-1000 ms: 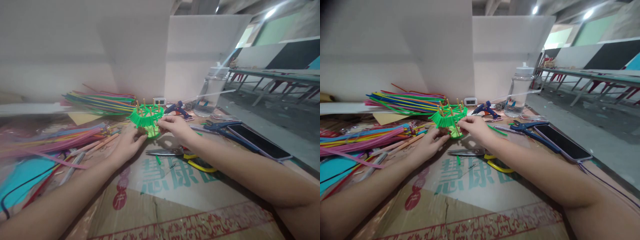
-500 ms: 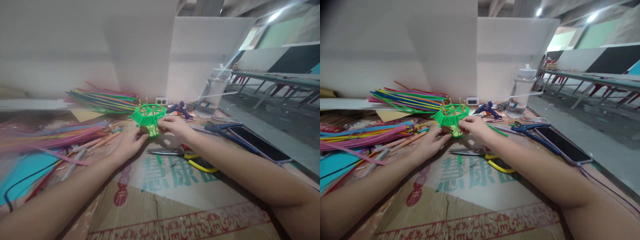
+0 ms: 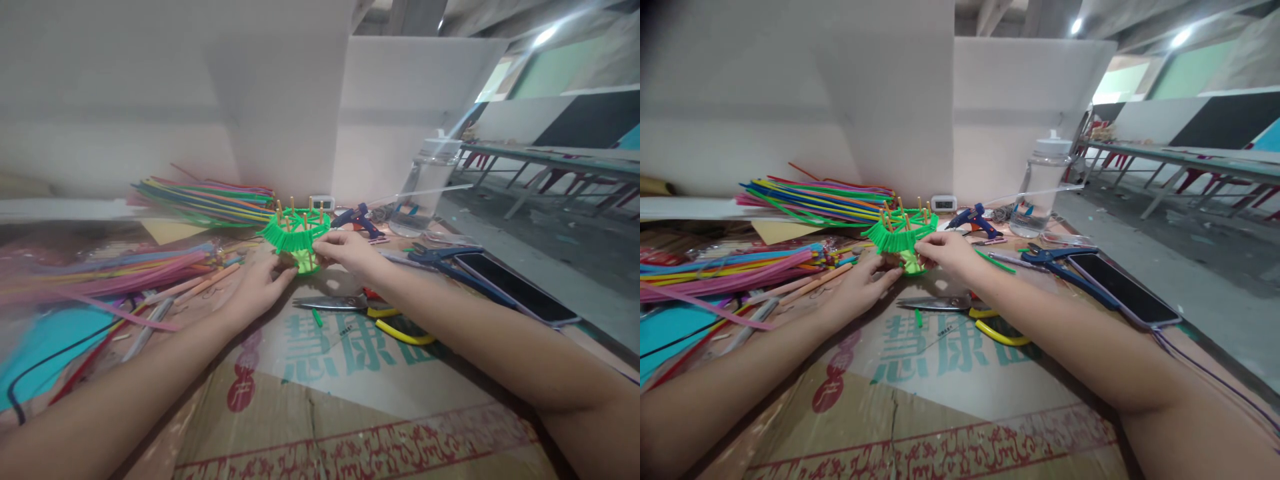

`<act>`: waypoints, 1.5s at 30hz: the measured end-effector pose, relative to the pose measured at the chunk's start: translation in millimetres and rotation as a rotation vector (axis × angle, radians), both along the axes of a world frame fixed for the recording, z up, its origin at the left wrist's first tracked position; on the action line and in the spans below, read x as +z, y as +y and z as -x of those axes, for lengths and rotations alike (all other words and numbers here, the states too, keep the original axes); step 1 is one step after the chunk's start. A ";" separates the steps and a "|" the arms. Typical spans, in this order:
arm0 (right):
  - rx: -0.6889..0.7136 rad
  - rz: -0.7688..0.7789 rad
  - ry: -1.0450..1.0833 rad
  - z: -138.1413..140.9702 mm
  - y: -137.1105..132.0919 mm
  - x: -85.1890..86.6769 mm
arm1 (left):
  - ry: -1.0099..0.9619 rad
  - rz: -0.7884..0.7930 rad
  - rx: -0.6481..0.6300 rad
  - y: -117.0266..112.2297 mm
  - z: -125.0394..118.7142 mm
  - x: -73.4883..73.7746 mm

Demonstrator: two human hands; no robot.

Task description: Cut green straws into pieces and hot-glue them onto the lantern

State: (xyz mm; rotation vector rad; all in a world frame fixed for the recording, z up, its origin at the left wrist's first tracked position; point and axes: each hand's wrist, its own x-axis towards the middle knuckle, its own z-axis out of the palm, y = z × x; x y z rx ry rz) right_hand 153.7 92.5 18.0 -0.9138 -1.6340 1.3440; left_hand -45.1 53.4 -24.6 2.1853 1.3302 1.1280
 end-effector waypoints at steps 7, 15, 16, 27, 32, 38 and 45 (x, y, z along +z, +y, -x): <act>-0.073 -0.093 -0.007 -16.3 -16.1 2.0 | 0.066 -0.111 0.142 -7.4 -3.2 8.1; -0.024 -0.064 -0.165 -30.9 -74.0 -6.0 | -0.301 0.277 -0.030 -48.6 -35.4 24.3; -0.012 -0.057 -0.175 -30.1 -75.0 -9.1 | -0.320 0.304 -0.046 -50.9 -37.6 24.3; -0.049 -0.017 -0.152 -30.1 -69.8 -13.5 | -0.129 0.240 0.116 -28.5 -22.6 12.7; -0.025 -0.085 -0.263 -27.4 -67.5 -15.6 | -0.133 0.098 0.008 -38.1 -27.7 17.0; 0.036 -0.235 -0.391 -22.4 -74.8 -17.2 | -0.153 0.155 -0.071 -51.3 -35.8 21.4; -0.095 -0.655 -0.825 -56.8 -44.0 17.7 | -0.222 0.265 0.004 -45.1 -33.0 11.3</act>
